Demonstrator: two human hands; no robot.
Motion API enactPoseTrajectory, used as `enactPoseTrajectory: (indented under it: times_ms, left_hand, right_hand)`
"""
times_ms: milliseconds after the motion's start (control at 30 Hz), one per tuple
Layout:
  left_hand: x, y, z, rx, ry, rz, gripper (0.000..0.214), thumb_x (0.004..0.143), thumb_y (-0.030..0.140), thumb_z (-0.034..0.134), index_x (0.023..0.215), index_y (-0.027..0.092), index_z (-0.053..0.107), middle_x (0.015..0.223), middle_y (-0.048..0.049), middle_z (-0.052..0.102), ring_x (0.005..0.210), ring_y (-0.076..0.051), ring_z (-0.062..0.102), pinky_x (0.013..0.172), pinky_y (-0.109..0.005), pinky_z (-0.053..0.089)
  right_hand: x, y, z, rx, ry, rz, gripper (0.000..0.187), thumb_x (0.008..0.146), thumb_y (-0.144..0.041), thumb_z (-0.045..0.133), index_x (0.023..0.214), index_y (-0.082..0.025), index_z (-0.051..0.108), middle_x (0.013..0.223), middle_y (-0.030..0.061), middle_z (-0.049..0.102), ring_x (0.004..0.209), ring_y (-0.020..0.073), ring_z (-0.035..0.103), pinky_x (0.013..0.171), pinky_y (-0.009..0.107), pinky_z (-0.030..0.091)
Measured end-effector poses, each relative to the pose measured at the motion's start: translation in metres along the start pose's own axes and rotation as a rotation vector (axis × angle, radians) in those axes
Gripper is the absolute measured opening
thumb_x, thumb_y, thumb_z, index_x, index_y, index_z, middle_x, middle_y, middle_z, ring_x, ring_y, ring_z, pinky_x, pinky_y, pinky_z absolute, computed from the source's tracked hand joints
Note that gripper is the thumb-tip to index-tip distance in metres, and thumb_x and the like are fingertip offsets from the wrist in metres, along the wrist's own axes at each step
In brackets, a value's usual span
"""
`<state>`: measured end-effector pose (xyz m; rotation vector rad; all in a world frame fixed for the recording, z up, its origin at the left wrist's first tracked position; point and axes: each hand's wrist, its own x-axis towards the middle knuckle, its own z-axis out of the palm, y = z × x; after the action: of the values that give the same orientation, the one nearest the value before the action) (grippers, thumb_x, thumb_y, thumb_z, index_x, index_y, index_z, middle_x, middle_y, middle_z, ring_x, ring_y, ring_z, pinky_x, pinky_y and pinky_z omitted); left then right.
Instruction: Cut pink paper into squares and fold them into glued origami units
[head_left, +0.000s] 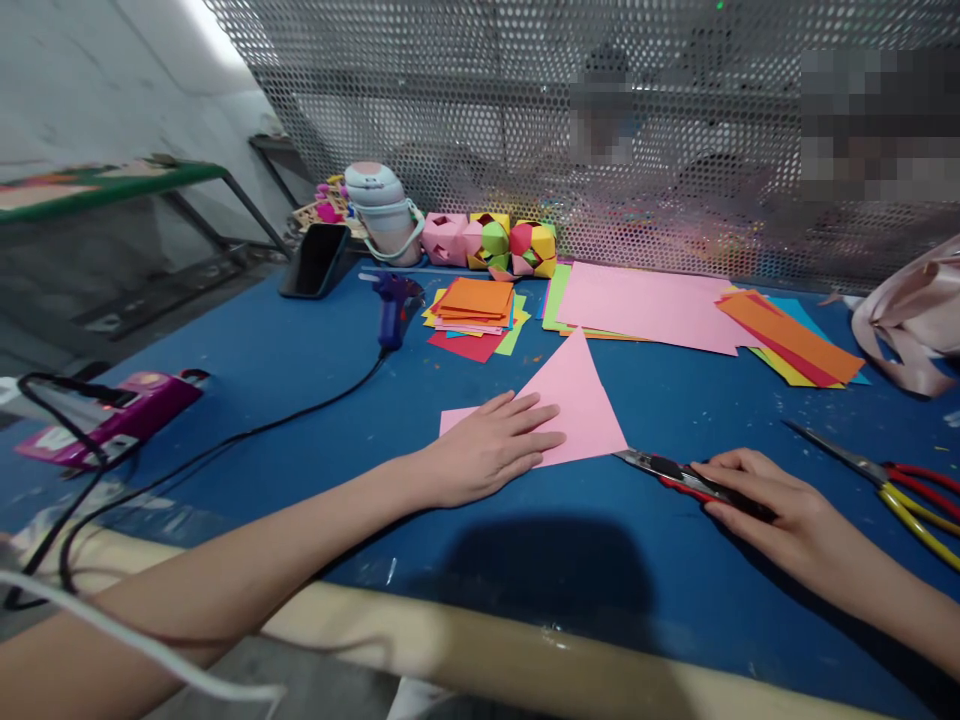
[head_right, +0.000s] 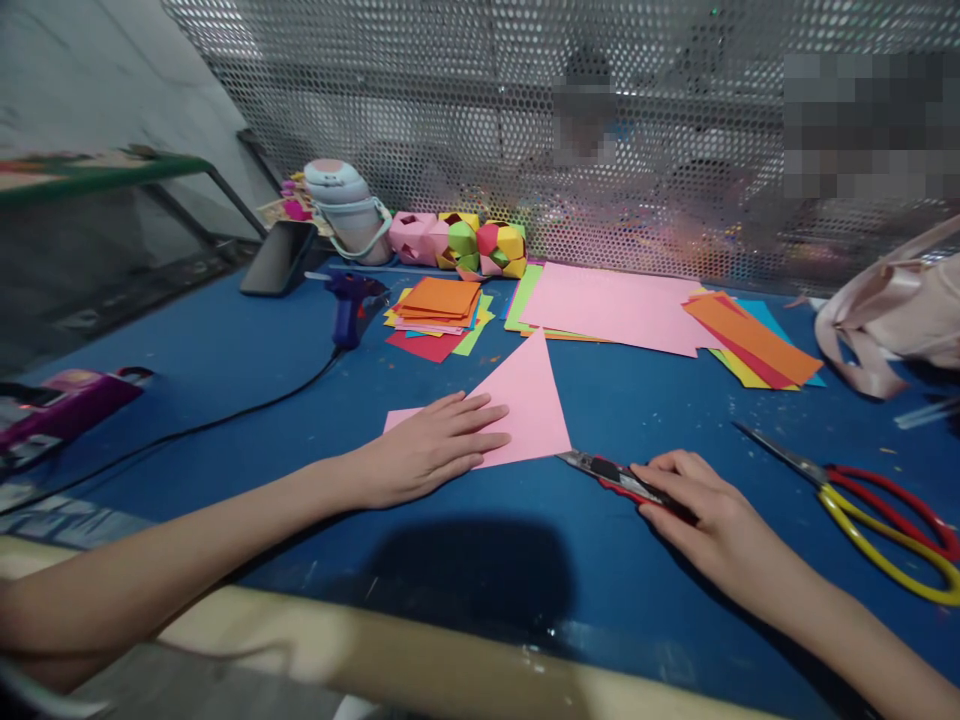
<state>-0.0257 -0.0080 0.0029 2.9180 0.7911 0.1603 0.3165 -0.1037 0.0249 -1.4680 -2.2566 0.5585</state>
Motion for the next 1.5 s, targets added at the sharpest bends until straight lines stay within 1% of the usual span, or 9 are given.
enactPoseTrajectory:
  times_ms: [67,200,300,467,667,800,1033,1333,1500]
  left_hand:
    - [0.0,0.0,0.0,0.001,0.004,0.001,0.042,0.098,0.037,0.026,0.135,0.028,0.043,0.148,-0.0041,0.033,0.138,-0.025,0.026,0.111,-0.048,0.022]
    - [0.0,0.0,0.0,0.005,0.016,0.001,0.041,0.098,0.036,0.026,0.135,0.028,0.044,0.148,-0.004,0.034,0.138,-0.024,0.027,0.111,-0.047,0.022]
    - [0.0,0.0,0.0,-0.001,0.015,0.002,0.041,0.098,0.036,0.026,0.135,0.028,0.044,0.148,-0.0042,0.033,0.138,-0.025,0.026,0.111,-0.048,0.023]
    - [0.0,0.0,-0.001,-0.004,-0.003,0.0,0.042,0.098,0.036,0.026,0.135,0.027,0.044,0.148,-0.0053,0.033,0.138,-0.026,0.027,0.11,-0.05,0.024]
    - [0.0,-0.001,0.001,0.003,0.015,0.006,0.041,0.098,0.036,0.027,0.135,0.028,0.043,0.148,-0.0043,0.033,0.138,-0.025,0.026,0.111,-0.047,0.022]
    - [0.0,-0.001,0.0,0.005,0.011,0.006,0.042,0.098,0.036,0.026,0.135,0.027,0.044,0.148,-0.0049,0.033,0.138,-0.026,0.026,0.11,-0.049,0.024]
    - [0.0,0.0,0.0,0.001,0.017,0.008,0.042,0.098,0.036,0.026,0.134,0.027,0.044,0.148,-0.0047,0.034,0.137,-0.026,0.027,0.11,-0.048,0.024]
    - [0.0,0.0,-0.001,0.001,-0.003,0.007,0.043,0.098,0.037,0.024,0.135,0.026,0.043,0.148,-0.0052,0.033,0.138,-0.027,0.026,0.11,-0.049,0.024]
    - [0.0,0.0,0.0,0.001,-0.001,0.008,0.043,0.098,0.036,0.024,0.135,0.026,0.043,0.148,-0.0055,0.033,0.138,-0.027,0.026,0.11,-0.05,0.024]
  right_hand:
    - [-0.002,-0.002,0.002,-0.018,0.009,-0.005,0.032,0.089,-0.032,0.049,0.12,-0.027,0.059,0.103,0.0083,0.06,0.087,0.0192,0.06,0.07,0.03,0.05]
    - [-0.006,-0.005,0.005,-0.048,0.033,-0.013,0.032,0.088,-0.03,0.051,0.118,-0.028,0.06,0.103,0.0073,0.061,0.089,0.0193,0.06,0.071,0.029,0.051]
    - [-0.008,-0.006,0.007,-0.055,0.023,-0.019,0.033,0.088,-0.029,0.052,0.12,-0.028,0.058,0.103,0.0072,0.06,0.087,0.0188,0.061,0.07,0.029,0.05]
    - [-0.01,-0.006,0.009,-0.056,0.02,-0.05,0.035,0.088,-0.026,0.052,0.123,-0.027,0.055,0.105,0.0079,0.058,0.091,0.0191,0.059,0.073,0.029,0.05]
    - [-0.009,-0.011,0.011,-0.05,0.028,-0.033,0.034,0.087,-0.028,0.053,0.121,-0.027,0.057,0.103,0.0075,0.06,0.091,0.0196,0.06,0.072,0.029,0.05]
    - [-0.009,-0.016,0.011,-0.06,0.016,-0.034,0.033,0.088,-0.029,0.051,0.121,-0.027,0.056,0.103,0.0079,0.059,0.09,0.0198,0.059,0.072,0.029,0.05]
    - [-0.009,-0.018,0.011,-0.074,-0.004,-0.043,0.034,0.089,-0.028,0.051,0.122,-0.028,0.054,0.105,0.0068,0.057,0.094,0.0184,0.058,0.076,0.028,0.049]
    - [-0.01,-0.027,0.012,-0.09,0.025,-0.032,0.032,0.089,-0.031,0.05,0.119,-0.025,0.058,0.102,0.008,0.059,0.092,0.0195,0.06,0.076,0.029,0.051]
    - [-0.009,-0.031,0.014,-0.11,0.02,-0.039,0.032,0.09,-0.031,0.048,0.12,-0.024,0.057,0.102,0.0085,0.058,0.092,0.0186,0.059,0.076,0.028,0.051]
